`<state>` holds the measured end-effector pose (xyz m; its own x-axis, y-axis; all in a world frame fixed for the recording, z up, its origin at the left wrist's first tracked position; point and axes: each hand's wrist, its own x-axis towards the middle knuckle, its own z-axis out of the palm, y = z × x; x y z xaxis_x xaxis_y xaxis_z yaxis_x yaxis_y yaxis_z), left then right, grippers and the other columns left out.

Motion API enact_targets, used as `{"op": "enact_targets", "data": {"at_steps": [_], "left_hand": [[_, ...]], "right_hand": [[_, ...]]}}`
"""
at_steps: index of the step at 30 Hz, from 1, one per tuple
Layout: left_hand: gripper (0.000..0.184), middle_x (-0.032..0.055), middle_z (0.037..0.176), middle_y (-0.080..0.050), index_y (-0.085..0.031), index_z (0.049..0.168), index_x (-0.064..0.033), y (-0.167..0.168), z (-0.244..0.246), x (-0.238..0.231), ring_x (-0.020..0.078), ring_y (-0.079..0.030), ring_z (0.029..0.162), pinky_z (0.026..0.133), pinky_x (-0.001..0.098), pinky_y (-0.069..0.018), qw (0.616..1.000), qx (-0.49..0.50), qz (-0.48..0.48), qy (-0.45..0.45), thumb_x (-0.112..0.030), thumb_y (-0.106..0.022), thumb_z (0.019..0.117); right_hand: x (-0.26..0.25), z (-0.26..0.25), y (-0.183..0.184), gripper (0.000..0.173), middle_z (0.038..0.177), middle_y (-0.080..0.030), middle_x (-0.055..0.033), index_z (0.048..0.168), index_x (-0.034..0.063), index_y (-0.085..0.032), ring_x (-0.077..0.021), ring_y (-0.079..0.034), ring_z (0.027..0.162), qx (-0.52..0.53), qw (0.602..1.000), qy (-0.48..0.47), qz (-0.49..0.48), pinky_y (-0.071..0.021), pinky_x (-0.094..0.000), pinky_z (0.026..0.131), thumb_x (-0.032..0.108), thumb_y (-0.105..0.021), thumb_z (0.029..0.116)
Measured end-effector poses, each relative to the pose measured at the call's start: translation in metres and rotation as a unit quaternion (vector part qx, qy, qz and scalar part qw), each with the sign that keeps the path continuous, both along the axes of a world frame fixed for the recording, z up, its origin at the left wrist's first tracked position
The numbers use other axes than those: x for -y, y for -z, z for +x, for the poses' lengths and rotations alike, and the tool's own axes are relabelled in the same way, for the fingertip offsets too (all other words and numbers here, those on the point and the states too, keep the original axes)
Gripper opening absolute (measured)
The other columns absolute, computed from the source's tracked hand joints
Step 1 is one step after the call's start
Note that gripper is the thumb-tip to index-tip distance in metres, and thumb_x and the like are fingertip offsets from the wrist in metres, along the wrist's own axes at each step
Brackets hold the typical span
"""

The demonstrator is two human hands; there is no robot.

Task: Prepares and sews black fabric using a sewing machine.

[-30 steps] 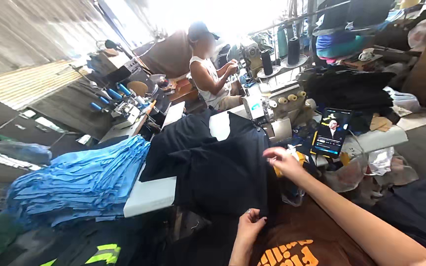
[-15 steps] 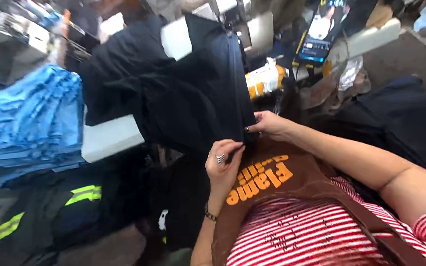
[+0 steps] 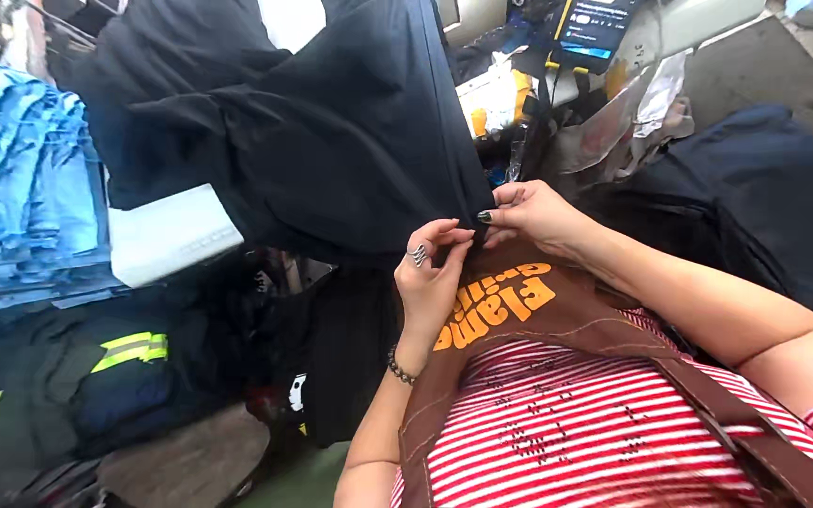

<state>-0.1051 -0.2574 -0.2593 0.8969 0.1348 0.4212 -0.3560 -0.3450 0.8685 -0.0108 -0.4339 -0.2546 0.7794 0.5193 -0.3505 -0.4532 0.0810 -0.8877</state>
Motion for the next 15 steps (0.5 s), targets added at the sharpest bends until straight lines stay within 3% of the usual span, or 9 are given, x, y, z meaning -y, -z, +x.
{"op": "enact_targets", "data": {"at_steps": [6, 15], "left_hand": [[0.049, 0.0078, 0.098, -0.077, -0.056, 0.122, -0.0016, -0.011, 0.001, 0.01, 0.018, -0.076, 0.091, 0.082, 0.0337, -0.0643, 0.998, -0.02, -0.038, 0.038, 0.013, -0.077, 0.081], [0.047, 0.0037, 0.096, -0.078, -0.057, 0.123, -0.0018, -0.002, 0.01, 0.013, 0.0116, -0.075, 0.088, 0.079, 0.0289, -0.0638, 0.995, -0.08, 0.06, 0.03, 0.008, -0.079, 0.0819]], "right_hand": [[0.002, -0.011, 0.013, 0.004, 0.08, -0.074, -0.0091, 0.094, -0.0031, -0.071, -0.0135, -0.072, 0.065, 0.171, 0.978, -0.041, -0.109, -0.0641, -0.0316, 0.065, -0.001, -0.069, 0.0929], [0.01, -0.018, 0.013, 0.011, 0.089, -0.075, -0.0091, 0.101, -0.0037, -0.072, -0.0137, -0.074, 0.074, 0.15, 0.986, -0.065, -0.041, -0.0653, -0.031, 0.069, -0.006, -0.063, 0.0946]]}}
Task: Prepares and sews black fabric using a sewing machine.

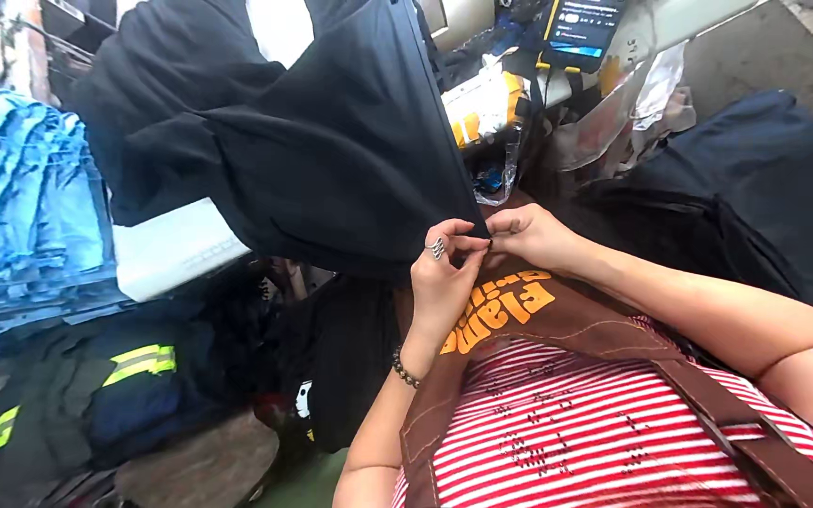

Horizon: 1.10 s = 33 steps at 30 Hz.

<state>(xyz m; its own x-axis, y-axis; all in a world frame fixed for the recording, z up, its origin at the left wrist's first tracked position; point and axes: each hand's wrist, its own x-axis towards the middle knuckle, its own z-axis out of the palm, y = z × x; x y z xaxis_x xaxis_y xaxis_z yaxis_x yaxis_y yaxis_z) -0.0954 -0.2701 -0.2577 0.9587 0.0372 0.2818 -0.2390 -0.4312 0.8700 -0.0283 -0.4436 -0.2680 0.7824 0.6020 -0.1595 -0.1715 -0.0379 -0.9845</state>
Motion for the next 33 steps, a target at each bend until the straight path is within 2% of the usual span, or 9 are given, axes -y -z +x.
{"op": "enact_targets", "data": {"at_steps": [4, 7, 10, 15, 19, 21, 24, 28, 33], "left_hand": [[0.037, 0.0034, 0.093, -0.078, -0.061, 0.115, -0.0015, 0.006, 0.003, -0.002, 0.0111, -0.075, 0.086, 0.08, 0.0299, -0.0635, 0.998, -0.025, 0.05, -0.03, 0.002, -0.079, 0.0829], [0.031, 0.0068, 0.092, -0.077, -0.063, 0.112, 0.0039, 0.012, 0.009, -0.008, 0.0133, -0.075, 0.085, 0.081, 0.0308, -0.0625, 0.994, -0.091, 0.066, 0.011, -0.001, -0.077, 0.0844], [0.025, 0.007, 0.097, -0.076, -0.065, 0.11, 0.0028, 0.015, 0.017, -0.023, 0.0135, -0.075, 0.088, 0.084, 0.0317, -0.0626, 0.987, -0.137, 0.066, 0.056, -0.001, -0.076, 0.0869], [0.011, 0.0048, 0.098, -0.076, -0.075, 0.1, -0.0034, 0.002, 0.047, -0.042, 0.0142, -0.071, 0.097, 0.091, 0.0356, -0.0576, 0.991, -0.02, 0.121, -0.047, -0.003, -0.068, 0.0915], [0.012, 0.0076, 0.115, -0.074, -0.077, 0.103, -0.0061, -0.023, 0.09, -0.062, 0.0205, -0.067, 0.114, 0.099, 0.0418, -0.0545, 0.97, 0.085, 0.2, -0.112, -0.01, -0.07, 0.0941], [0.019, 0.0123, 0.119, -0.072, -0.074, 0.11, -0.0035, -0.034, 0.105, -0.099, 0.0239, -0.067, 0.116, 0.101, 0.0441, -0.053, 0.95, 0.082, 0.213, -0.213, -0.016, -0.068, 0.0975], [0.031, 0.0217, 0.122, -0.066, -0.069, 0.118, 0.0003, -0.024, 0.128, -0.164, 0.0305, -0.066, 0.107, 0.093, 0.0445, -0.0541, 0.903, 0.024, 0.186, -0.387, -0.023, -0.067, 0.0988], [0.051, 0.0347, 0.128, -0.06, -0.064, 0.125, 0.0087, 0.006, 0.142, -0.208, 0.0528, -0.055, 0.123, 0.106, 0.0649, -0.0395, 0.867, -0.113, 0.235, -0.425, -0.03, -0.074, 0.0931], [0.031, 0.0254, 0.112, -0.069, -0.071, 0.107, 0.0053, 0.016, 0.145, -0.221, 0.0413, -0.064, 0.112, 0.101, 0.0583, -0.0455, 0.866, -0.122, 0.21, -0.437, -0.021, -0.076, 0.091]], "right_hand": [[-0.001, 0.007, -0.011, 0.023, 0.1, -0.073, -0.0122, 0.114, -0.0068, -0.066, -0.0146, -0.073, 0.085, -0.066, 0.995, -0.058, -0.046, -0.0626, -0.0321, 0.082, -0.001, -0.048, 0.1009], [-0.006, 0.023, 0.002, 0.018, 0.091, -0.072, -0.0057, 0.104, -0.004, -0.069, -0.0106, -0.071, 0.08, -0.097, 0.993, -0.052, -0.039, -0.0616, -0.0292, 0.079, 0.012, -0.061, 0.1016], [-0.007, 0.037, 0.03, 0.008, 0.084, -0.073, -0.0059, 0.101, -0.0036, -0.066, -0.0144, -0.073, 0.072, -0.133, 0.99, -0.038, -0.025, -0.0635, -0.0317, 0.073, 0.003, -0.064, 0.098], [-0.003, 0.039, 0.038, 0.006, 0.081, -0.075, -0.0056, 0.101, -0.0031, -0.066, -0.0148, -0.074, 0.07, -0.141, 0.989, -0.041, -0.011, -0.0638, -0.0305, 0.071, -0.002, -0.065, 0.0957], [0.0, 0.038, 0.031, 0.003, 0.082, -0.075, -0.001, 0.095, -0.0005, -0.071, -0.0076, -0.073, 0.071, -0.063, 0.997, -0.054, -0.004, -0.0633, -0.0252, 0.072, 0.0, -0.068, 0.0933], [0.003, 0.038, 0.035, 0.005, 0.086, -0.074, -0.0007, 0.094, -0.0004, -0.073, -0.0052, -0.072, 0.076, -0.033, 0.998, -0.048, 0.001, -0.0624, -0.0243, 0.076, 0.002, -0.068, 0.0934], [0.009, 0.04, 0.046, 0.008, 0.09, -0.073, 0.0012, 0.095, 0.0001, -0.074, -0.0006, -0.069, 0.081, -0.008, 0.999, -0.034, 0.017, -0.0597, -0.0211, 0.08, 0.004, -0.067, 0.0939], [0.008, 0.041, 0.056, 0.011, 0.095, -0.073, 0.0022, 0.095, 0.0014, -0.075, 0.0058, -0.064, 0.09, 0.052, 0.997, -0.05, 0.036, -0.0524, -0.0154, 0.085, 0.009, -0.068, 0.094], [0.007, 0.041, 0.059, 0.014, 0.102, -0.074, -0.003, 0.093, -0.0007, -0.075, 0.0024, -0.064, 0.101, 0.107, 0.99, -0.065, 0.061, -0.0511, -0.0175, 0.093, 0.011, -0.068, 0.0939]]}}
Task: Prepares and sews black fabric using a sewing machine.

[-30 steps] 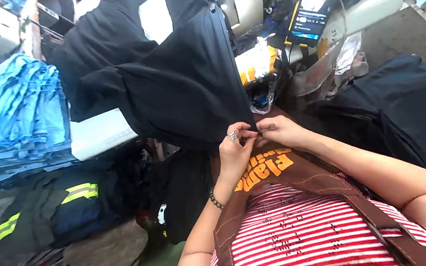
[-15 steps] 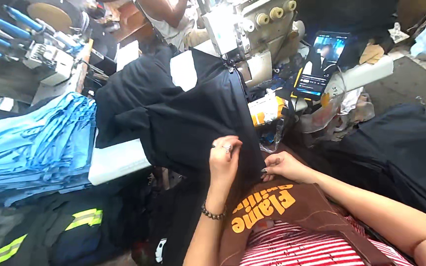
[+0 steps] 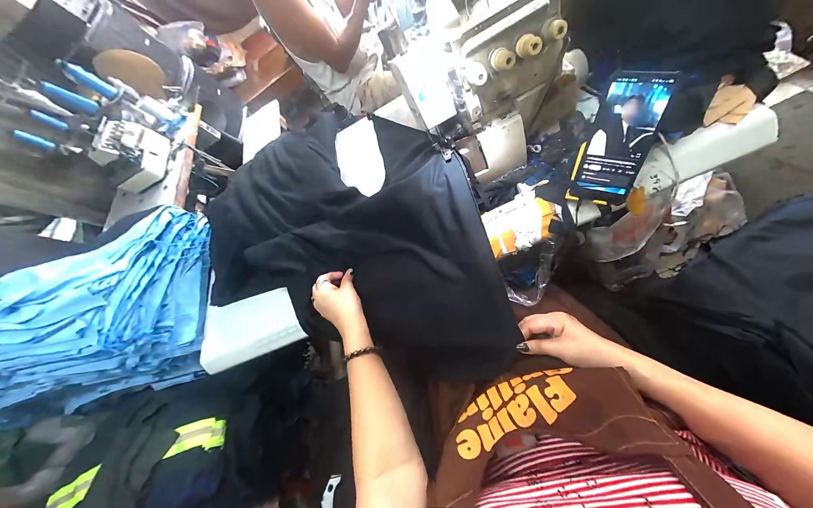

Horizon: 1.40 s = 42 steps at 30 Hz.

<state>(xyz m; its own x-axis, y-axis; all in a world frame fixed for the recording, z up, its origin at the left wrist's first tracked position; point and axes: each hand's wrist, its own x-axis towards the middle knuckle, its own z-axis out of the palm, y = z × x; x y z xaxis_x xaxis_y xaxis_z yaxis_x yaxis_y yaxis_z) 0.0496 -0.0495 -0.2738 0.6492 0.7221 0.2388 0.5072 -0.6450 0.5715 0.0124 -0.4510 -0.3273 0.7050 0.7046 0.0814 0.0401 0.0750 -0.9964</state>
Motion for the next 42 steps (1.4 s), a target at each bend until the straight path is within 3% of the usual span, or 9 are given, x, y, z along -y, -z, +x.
{"op": "enact_targets", "data": {"at_steps": [4, 14, 23, 27, 29, 31, 34, 38, 42], "left_hand": [[0.027, 0.0186, 0.101, -0.073, -0.074, 0.102, 0.0039, -0.008, -0.015, -0.01, 0.0274, -0.07, 0.096, 0.091, 0.0471, -0.0525, 0.998, 0.057, -0.036, 0.013, -0.016, -0.081, 0.0856], [0.024, 0.0153, 0.095, -0.074, -0.075, 0.097, 0.0018, -0.009, -0.021, -0.019, 0.0231, -0.069, 0.09, 0.087, 0.0455, -0.0524, 0.997, 0.048, -0.052, 0.03, -0.018, -0.081, 0.0854], [0.015, 0.0069, 0.089, -0.066, -0.059, 0.109, 0.0075, -0.016, -0.064, -0.035, 0.0114, -0.067, 0.074, 0.071, 0.0298, -0.0604, 0.911, 0.234, -0.339, -0.02, -0.001, -0.064, 0.0972], [0.018, 0.0053, 0.087, -0.064, -0.061, 0.106, 0.0085, -0.029, -0.085, -0.051, 0.0076, -0.063, 0.075, 0.075, 0.0279, -0.0571, 0.949, 0.223, -0.221, -0.029, -0.006, -0.066, 0.0961], [0.024, 0.0135, 0.094, -0.066, -0.064, 0.106, 0.01, -0.039, -0.082, -0.049, 0.0141, -0.064, 0.085, 0.083, 0.0327, -0.055, 0.98, 0.165, -0.105, -0.031, -0.012, -0.067, 0.0961], [0.032, 0.0281, 0.11, -0.067, -0.065, 0.112, 0.0131, -0.049, -0.076, -0.033, 0.0331, -0.065, 0.102, 0.094, 0.0478, -0.0502, 0.995, 0.102, -0.005, 0.0, -0.014, -0.067, 0.0964], [0.069, 0.0387, 0.137, -0.051, -0.052, 0.131, 0.0152, -0.06, -0.07, 0.025, 0.0491, -0.05, 0.129, 0.108, 0.0603, -0.0411, 0.973, 0.103, 0.032, 0.205, -0.029, -0.081, 0.0858], [0.087, 0.0215, 0.16, -0.039, -0.051, 0.147, -0.0172, -0.041, -0.093, 0.148, 0.043, -0.028, 0.152, 0.12, 0.0686, -0.0195, 0.851, 0.063, 0.036, 0.52, -0.067, -0.075, 0.0794], [0.059, 0.0106, 0.162, -0.038, -0.043, 0.147, -0.0282, -0.002, -0.097, 0.192, 0.0329, -0.026, 0.154, 0.124, 0.0594, -0.0132, 0.816, 0.11, 0.164, 0.544, -0.04, -0.067, 0.0944]], "right_hand": [[0.001, 0.002, -0.006, 0.013, 0.1, -0.073, -0.0014, 0.093, -0.0002, -0.075, 0.0038, -0.063, 0.098, -0.012, 1.0, -0.011, -0.011, -0.0513, -0.0169, 0.09, 0.011, -0.068, 0.0936], [0.002, 0.002, -0.015, 0.013, 0.09, -0.071, 0.0043, 0.09, 0.0024, -0.074, 0.0067, -0.061, 0.087, -0.002, 0.999, -0.032, -0.013, -0.05, -0.0152, 0.081, 0.013, -0.067, 0.0932], [0.004, -0.004, -0.014, 0.009, 0.093, -0.071, 0.0059, 0.092, 0.0024, -0.074, 0.0071, -0.062, 0.09, -0.041, 0.999, -0.025, 0.019, -0.0508, -0.0145, 0.084, 0.008, -0.067, 0.0924], [0.001, -0.002, -0.017, 0.009, 0.092, -0.07, 0.006, 0.091, 0.0, -0.073, 0.0085, -0.06, 0.088, -0.03, 0.998, -0.049, 0.04, -0.0499, -0.0125, 0.082, 0.006, -0.067, 0.0929], [-0.002, -0.001, -0.017, 0.009, 0.091, -0.07, 0.0059, 0.091, -0.0007, -0.072, 0.0087, -0.06, 0.087, -0.026, 0.997, -0.061, 0.05, -0.0493, -0.0119, 0.082, 0.006, -0.067, 0.093], [-0.003, -0.001, -0.016, 0.008, 0.091, -0.07, 0.0065, 0.092, -0.0001, -0.072, 0.0085, -0.06, 0.087, -0.038, 0.995, -0.07, 0.053, -0.0497, -0.0122, 0.081, 0.006, -0.067, 0.0926], [0.002, 0.001, -0.016, 0.006, 0.092, -0.071, 0.0111, 0.093, 0.0056, -0.072, 0.0075, -0.063, 0.086, -0.092, 0.989, -0.085, 0.079, -0.0525, -0.0136, 0.08, 0.004, -0.066, 0.0929], [0.007, 0.003, -0.023, 0.014, 0.095, -0.074, 0.0125, 0.102, 0.0131, -0.073, 0.0039, -0.067, 0.088, -0.156, 0.967, -0.137, 0.15, -0.0564, -0.0174, 0.081, 0.004, -0.065, 0.0956], [0.002, 0.005, -0.034, 0.016, 0.103, -0.075, 0.0094, 0.11, 0.0125, -0.072, 0.0008, -0.069, 0.095, -0.15, 0.951, -0.157, 0.22, -0.0573, -0.0211, 0.087, 0.006, -0.064, 0.098]]}}
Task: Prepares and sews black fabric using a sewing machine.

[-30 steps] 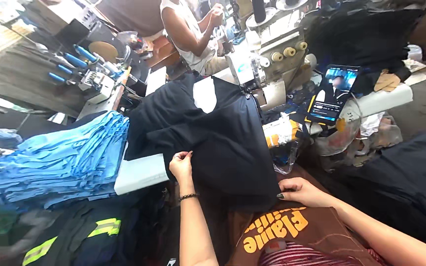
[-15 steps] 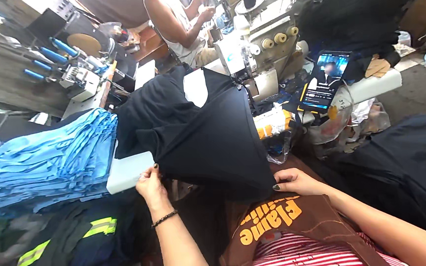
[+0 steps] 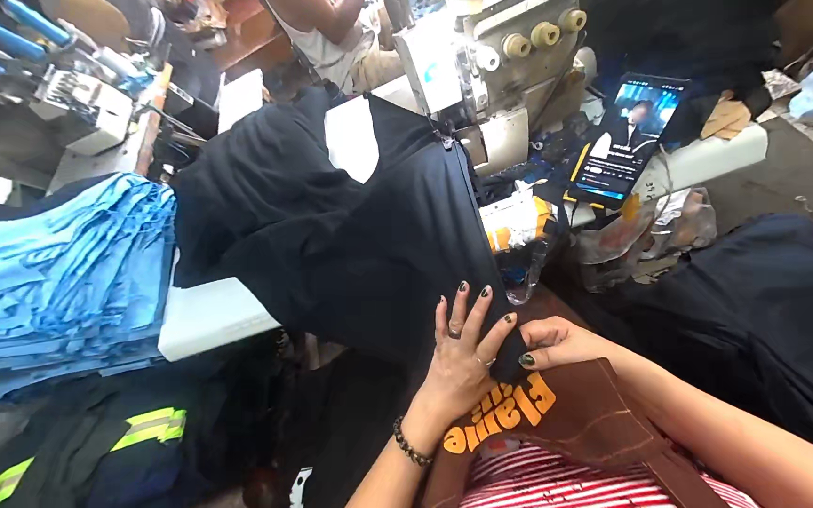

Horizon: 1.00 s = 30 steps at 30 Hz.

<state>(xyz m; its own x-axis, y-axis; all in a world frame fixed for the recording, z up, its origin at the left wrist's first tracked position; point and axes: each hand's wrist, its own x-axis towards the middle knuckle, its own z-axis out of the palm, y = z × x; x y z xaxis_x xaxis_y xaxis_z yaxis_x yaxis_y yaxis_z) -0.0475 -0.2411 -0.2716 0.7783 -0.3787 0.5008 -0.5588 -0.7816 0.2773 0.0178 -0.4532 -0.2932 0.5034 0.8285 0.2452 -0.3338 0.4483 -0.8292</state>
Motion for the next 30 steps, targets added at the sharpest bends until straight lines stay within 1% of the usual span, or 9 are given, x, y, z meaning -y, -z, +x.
{"op": "enact_targets", "data": {"at_steps": [2, 4, 6, 9, 10, 13, 19, 23, 30], "left_hand": [[0.037, 0.0059, 0.158, -0.045, -0.047, 0.14, -0.0236, 0.006, 0.005, 0.0, 0.0246, -0.031, 0.152, 0.125, 0.0532, -0.0141, 0.997, 0.077, 0.002, -0.016, -0.025, -0.055, 0.1046], [0.027, 0.0028, 0.151, -0.053, -0.052, 0.134, -0.0194, 0.004, 0.01, -0.004, 0.0186, -0.036, 0.15, 0.126, 0.0492, -0.0131, 0.991, 0.124, 0.028, -0.032, -0.019, -0.049, 0.1078], [0.024, 0.0025, 0.143, -0.061, -0.058, 0.13, -0.0168, 0.002, 0.017, -0.012, 0.0184, -0.043, 0.146, 0.126, 0.0482, -0.0162, 0.989, 0.136, 0.033, -0.044, -0.017, -0.05, 0.1072], [0.022, 0.0043, 0.133, -0.069, -0.065, 0.124, -0.0137, 0.001, 0.035, -0.022, 0.02, -0.054, 0.137, 0.122, 0.0451, -0.0263, 0.988, 0.141, 0.029, -0.057, -0.022, -0.056, 0.1061], [0.021, 0.0056, 0.132, -0.069, -0.067, 0.123, -0.0124, 0.0, 0.042, -0.024, 0.0213, -0.056, 0.135, 0.121, 0.0445, -0.0288, 0.988, 0.141, 0.029, -0.058, -0.02, -0.057, 0.1056], [0.02, 0.0079, 0.128, -0.071, -0.069, 0.119, -0.0108, -0.003, 0.065, -0.029, 0.024, -0.058, 0.131, 0.119, 0.0445, -0.033, 0.989, 0.135, 0.03, -0.058, -0.011, -0.055, 0.1041], [0.021, 0.0079, 0.12, -0.075, -0.073, 0.114, -0.0094, -0.009, 0.115, -0.034, 0.0253, -0.062, 0.126, 0.115, 0.0439, -0.0389, 0.987, 0.14, 0.009, -0.072, -0.007, -0.055, 0.1033], [0.016, 0.009, 0.119, -0.075, -0.074, 0.106, -0.0072, -0.02, 0.148, -0.045, 0.0274, -0.061, 0.129, 0.115, 0.046, -0.0402, 0.984, 0.162, -0.01, -0.071, -0.003, -0.06, 0.1002], [0.023, 0.0107, 0.12, -0.075, -0.078, 0.111, -0.0037, -0.044, 0.207, -0.071, 0.0282, -0.064, 0.126, 0.11, 0.0424, -0.0482, 0.992, 0.107, -0.009, -0.063, -0.001, -0.059, 0.0988]], "right_hand": [[-0.001, 0.007, -0.004, 0.018, 0.105, -0.076, 0.0088, 0.112, 0.0129, -0.073, 0.0009, -0.069, 0.097, -0.018, 1.0, 0.005, 0.006, -0.057, -0.0205, 0.088, 0.006, -0.064, 0.0985], [-0.003, 0.016, -0.007, 0.018, 0.103, -0.075, 0.0114, 0.11, 0.0147, -0.073, 0.0036, -0.068, 0.094, -0.031, 0.999, 0.022, -0.025, -0.0561, -0.0179, 0.085, 0.006, -0.064, 0.0979], [-0.009, 0.027, -0.011, 0.017, 0.1, -0.074, 0.0109, 0.105, 0.0141, -0.073, 0.0017, -0.068, 0.091, -0.052, 0.994, 0.05, -0.081, -0.0565, -0.0202, 0.083, 0.005, -0.062, 0.097], [-0.021, 0.048, -0.023, 0.014, 0.099, -0.075, 0.0002, 0.103, 0.0054, -0.071, -0.0108, -0.072, 0.092, -0.095, 0.982, 0.087, -0.137, -0.0604, -0.0311, 0.086, 0.003, -0.058, 0.0986], [-0.024, 0.055, -0.028, 0.013, 0.096, -0.075, -0.002, 0.103, 0.0032, -0.07, -0.0124, -0.072, 0.09, -0.101, 0.977, 0.102, -0.155, -0.0605, -0.0314, 0.085, 0.004, -0.057, 0.0995], [-0.035, 0.078, -0.034, 0.015, 0.087, -0.075, -0.0045, 0.101, -0.0002, -0.069, -0.0123, -0.072, 0.081, -0.094, 0.966, 0.151, -0.188, -0.0601, -0.0291, 0.079, 0.007, -0.056, 0.101], [-0.054, 0.126, -0.038, 0.022, 0.076, -0.073, -0.0036, 0.088, -0.0002, -0.069, -0.0106, -0.07, 0.07, -0.057, 0.95, 0.218, -0.215, -0.0593, -0.0276, 0.072, 0.006, -0.053, 0.1011], [-0.069, 0.156, -0.049, 0.014, 0.075, -0.072, -0.005, 0.099, -0.001, -0.067, -0.0105, -0.068, 0.063, -0.046, 0.936, 0.249, -0.245, -0.0587, -0.0258, 0.062, 0.005, -0.054, 0.1026], [-0.088, 0.189, -0.059, 0.022, 0.064, -0.066, -0.0017, 0.088, 0.001, -0.067, -0.0073, -0.063, 0.053, -0.042, 0.925, 0.301, -0.229, -0.0549, -0.0216, 0.052, 0.007, -0.052, 0.1027]]}}
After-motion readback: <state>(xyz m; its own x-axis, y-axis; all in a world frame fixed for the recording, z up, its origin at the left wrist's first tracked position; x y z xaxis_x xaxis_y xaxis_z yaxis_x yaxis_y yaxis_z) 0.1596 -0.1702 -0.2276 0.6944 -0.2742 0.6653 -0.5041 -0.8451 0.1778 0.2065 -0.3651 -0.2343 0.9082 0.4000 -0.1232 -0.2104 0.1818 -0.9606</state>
